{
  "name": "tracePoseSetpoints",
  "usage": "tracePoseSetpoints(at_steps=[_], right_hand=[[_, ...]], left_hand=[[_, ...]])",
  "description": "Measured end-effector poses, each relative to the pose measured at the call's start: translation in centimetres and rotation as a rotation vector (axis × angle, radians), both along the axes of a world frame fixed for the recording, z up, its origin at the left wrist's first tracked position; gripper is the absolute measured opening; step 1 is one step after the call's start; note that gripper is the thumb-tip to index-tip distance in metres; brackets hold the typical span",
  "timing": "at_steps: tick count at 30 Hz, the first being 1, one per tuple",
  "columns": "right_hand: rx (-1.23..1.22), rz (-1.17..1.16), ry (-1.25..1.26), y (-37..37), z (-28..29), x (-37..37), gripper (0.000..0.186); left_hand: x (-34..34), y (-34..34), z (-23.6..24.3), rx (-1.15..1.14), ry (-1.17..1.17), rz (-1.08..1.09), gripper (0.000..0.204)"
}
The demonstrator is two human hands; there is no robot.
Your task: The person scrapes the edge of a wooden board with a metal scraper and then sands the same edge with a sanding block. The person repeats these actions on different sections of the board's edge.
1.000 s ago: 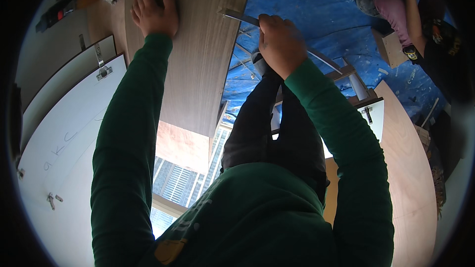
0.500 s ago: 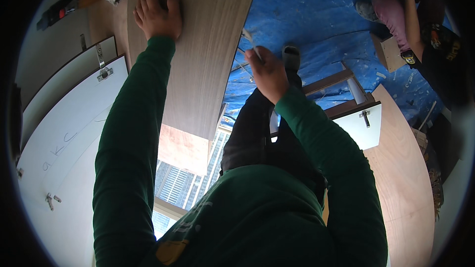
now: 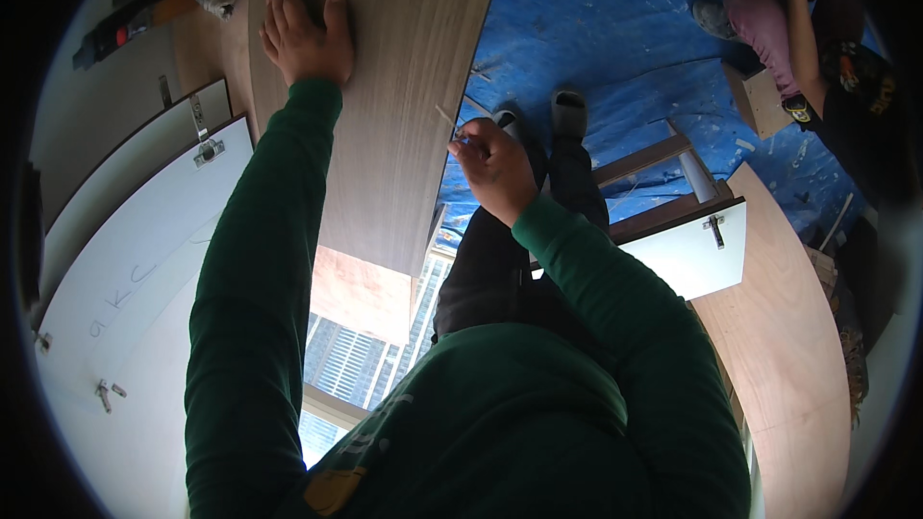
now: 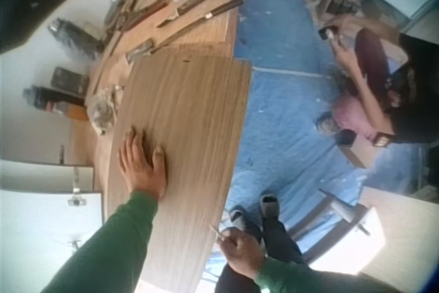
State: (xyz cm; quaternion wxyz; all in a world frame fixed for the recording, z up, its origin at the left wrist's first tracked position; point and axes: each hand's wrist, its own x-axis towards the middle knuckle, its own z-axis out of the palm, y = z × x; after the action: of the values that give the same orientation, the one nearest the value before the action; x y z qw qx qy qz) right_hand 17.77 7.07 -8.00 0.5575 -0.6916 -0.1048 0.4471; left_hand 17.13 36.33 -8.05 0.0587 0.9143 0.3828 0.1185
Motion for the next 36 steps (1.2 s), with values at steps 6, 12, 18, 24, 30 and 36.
tracePoseSetpoints(at_steps=[6, 12, 18, 24, 30, 36], right_hand=[[0.072, -0.101, 0.102, 1.9, 0.2, 3.4, 0.014], [0.045, -0.24, 0.324, 2.1, -0.5, 3.6, 0.023], [-0.052, -0.138, 0.195, 2.3, -0.1, 5.4, 0.026], [-0.061, -0.051, -0.442, 3.3, -0.7, 12.7, 0.025], [0.005, 0.143, -0.9, 4.6, -2.5, 18.8, 0.02], [-0.041, 0.506, -0.949, 0.4, -0.3, 8.8, 0.014]], left_hand=[[-0.1, -0.1, 0.0, -0.017, -0.019, -0.009, 0.068], [-0.2, -0.2, 0.0, -0.009, -0.021, -0.008, 0.068], [-0.2, -0.1, -0.2, -0.01, -0.024, -0.012, 0.068], [-0.5, 0.0, -0.2, 0.021, -0.032, -0.027, 0.069], [-0.4, 0.1, -0.7, 0.029, -0.037, -0.023, 0.069], [-0.4, 0.2, -0.7, 0.012, -0.056, -0.034, 0.069]])
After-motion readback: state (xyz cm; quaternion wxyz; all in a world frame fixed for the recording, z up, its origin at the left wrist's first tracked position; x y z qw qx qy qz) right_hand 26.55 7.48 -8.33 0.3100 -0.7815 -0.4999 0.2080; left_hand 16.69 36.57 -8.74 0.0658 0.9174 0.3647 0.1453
